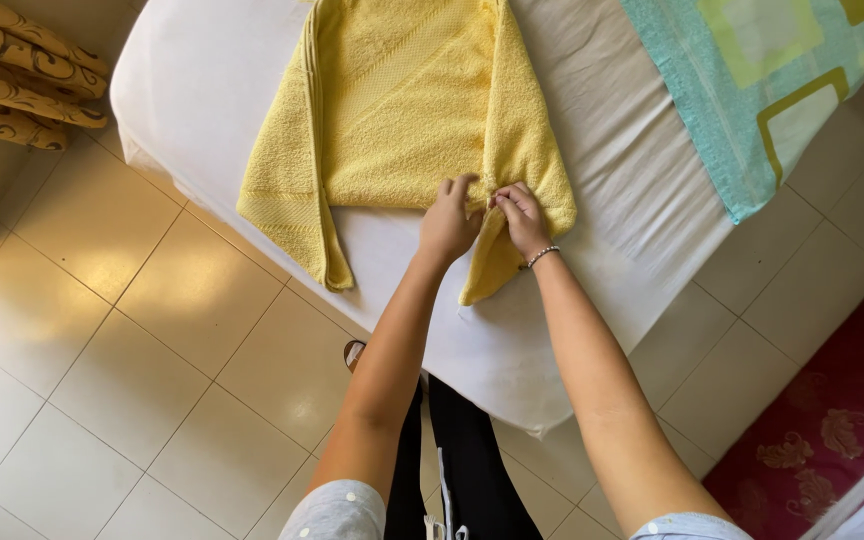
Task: The person folds a yellow towel on a bed by hand. They fold the towel into a triangle, then fold the sides inward, and finally roll it into a compact shape.
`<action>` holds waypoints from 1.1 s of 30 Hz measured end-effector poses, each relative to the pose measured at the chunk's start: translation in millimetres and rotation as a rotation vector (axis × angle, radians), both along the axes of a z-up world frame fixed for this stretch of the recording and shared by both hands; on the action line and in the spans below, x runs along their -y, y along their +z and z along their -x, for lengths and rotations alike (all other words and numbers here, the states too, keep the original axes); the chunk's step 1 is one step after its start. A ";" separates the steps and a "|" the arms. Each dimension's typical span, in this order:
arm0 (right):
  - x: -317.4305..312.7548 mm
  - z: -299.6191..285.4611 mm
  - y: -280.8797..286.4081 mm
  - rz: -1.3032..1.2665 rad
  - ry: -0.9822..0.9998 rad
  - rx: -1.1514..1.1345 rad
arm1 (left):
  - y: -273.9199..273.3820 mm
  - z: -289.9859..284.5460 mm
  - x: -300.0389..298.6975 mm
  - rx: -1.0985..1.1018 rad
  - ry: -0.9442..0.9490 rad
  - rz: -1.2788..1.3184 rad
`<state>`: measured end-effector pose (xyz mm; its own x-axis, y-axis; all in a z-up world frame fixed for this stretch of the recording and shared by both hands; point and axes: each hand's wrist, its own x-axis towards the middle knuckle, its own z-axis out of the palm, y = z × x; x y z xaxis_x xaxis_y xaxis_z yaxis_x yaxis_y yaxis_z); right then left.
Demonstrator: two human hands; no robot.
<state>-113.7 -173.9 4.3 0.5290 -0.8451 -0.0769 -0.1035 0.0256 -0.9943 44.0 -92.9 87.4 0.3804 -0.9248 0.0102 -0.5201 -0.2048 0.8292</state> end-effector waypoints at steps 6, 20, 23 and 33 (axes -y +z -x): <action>-0.4 0.5 2.6 0.036 -0.012 0.022 | -13.4 4.1 3.5 -0.095 -0.066 -0.210; -3.4 -0.6 21.1 0.185 0.017 -0.109 | -30.4 9.1 17.4 -1.200 -0.131 0.222; -3.9 -0.8 13.3 0.253 0.014 -0.154 | -47.0 9.4 26.2 -1.235 -0.101 0.238; -0.9 -8.6 -12.9 -0.009 -0.039 -0.023 | -39.2 30.0 41.4 -0.206 -0.155 0.156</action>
<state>-105.0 -173.0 -8.6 0.4939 -0.8642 -0.0960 -0.1249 0.0387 -0.9914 13.9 -134.3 48.2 0.2439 -0.9653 0.0938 -0.3528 0.0018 0.9357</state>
